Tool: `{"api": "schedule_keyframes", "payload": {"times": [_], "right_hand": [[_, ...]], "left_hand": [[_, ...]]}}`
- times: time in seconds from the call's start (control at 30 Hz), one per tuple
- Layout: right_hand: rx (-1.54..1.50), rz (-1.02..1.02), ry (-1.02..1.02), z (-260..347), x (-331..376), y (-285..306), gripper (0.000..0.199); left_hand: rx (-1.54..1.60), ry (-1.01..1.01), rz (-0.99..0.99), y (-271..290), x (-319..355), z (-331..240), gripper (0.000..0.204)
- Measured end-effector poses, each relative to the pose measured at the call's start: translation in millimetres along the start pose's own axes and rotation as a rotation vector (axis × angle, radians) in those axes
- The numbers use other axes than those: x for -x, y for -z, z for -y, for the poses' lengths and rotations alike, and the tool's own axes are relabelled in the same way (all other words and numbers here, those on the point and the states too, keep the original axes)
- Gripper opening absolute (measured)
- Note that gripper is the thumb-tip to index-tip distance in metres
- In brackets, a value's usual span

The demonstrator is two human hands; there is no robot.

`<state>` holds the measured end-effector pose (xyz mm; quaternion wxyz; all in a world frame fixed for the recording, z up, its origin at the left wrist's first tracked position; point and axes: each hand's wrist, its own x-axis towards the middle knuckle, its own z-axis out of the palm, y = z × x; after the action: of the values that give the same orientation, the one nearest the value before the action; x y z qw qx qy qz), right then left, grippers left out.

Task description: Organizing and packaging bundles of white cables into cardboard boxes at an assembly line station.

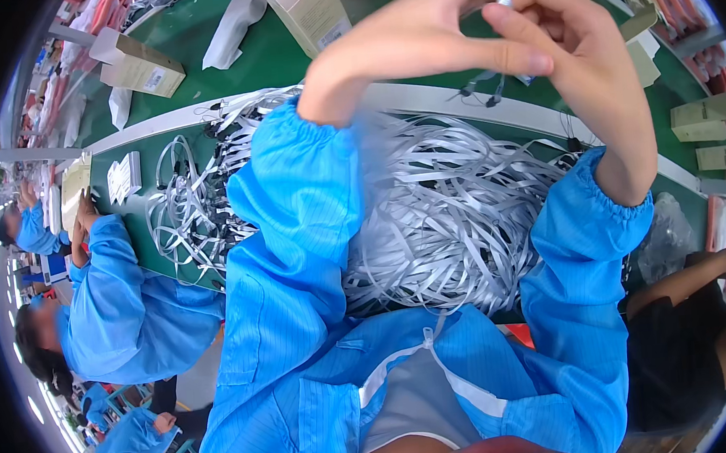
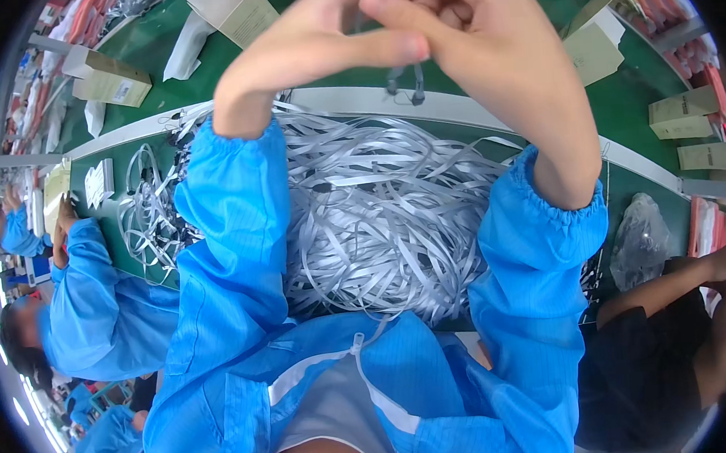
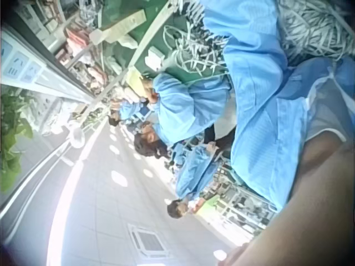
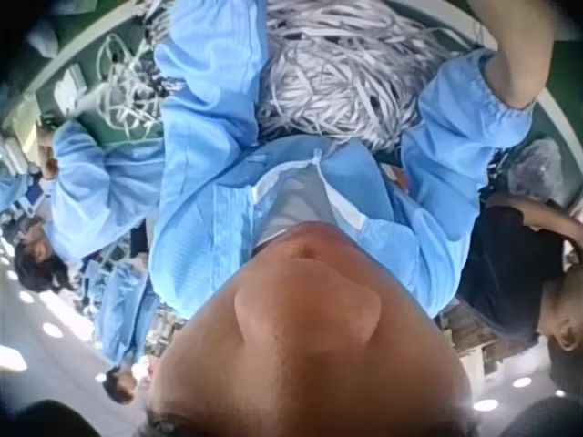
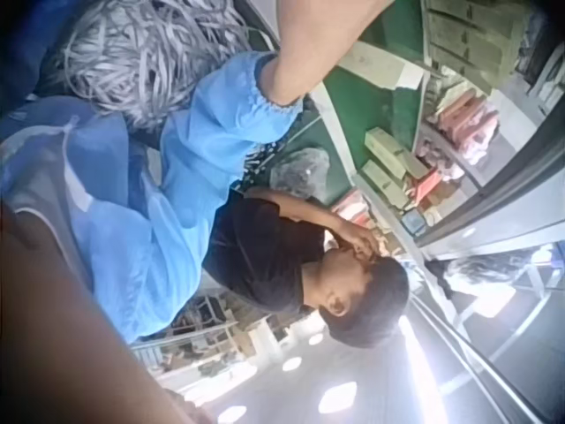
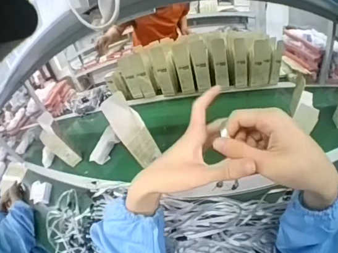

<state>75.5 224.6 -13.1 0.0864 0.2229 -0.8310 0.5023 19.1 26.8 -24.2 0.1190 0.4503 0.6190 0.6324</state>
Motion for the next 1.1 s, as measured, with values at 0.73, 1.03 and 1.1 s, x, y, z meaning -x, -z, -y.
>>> {"api": "schedule_keyframes", "payload": {"times": [0.73,1.03,1.1], "right_hand": [[0.241,-0.072,-0.171,27.7,8.2,-7.1,0.018],[-0.091,-0.42,-0.007,60.3,2.6,-39.2,0.032],[-0.093,-0.344,-0.021,63.5,7.7,-36.5,0.033]], "left_hand": [[1.22,0.143,-0.109,4.0,-13.9,31.9,0.073],[0.439,0.285,-0.111,-14.2,-12.6,-15.7,0.093],[0.499,0.353,-0.069,-3.2,-9.2,0.5,0.092]]}}
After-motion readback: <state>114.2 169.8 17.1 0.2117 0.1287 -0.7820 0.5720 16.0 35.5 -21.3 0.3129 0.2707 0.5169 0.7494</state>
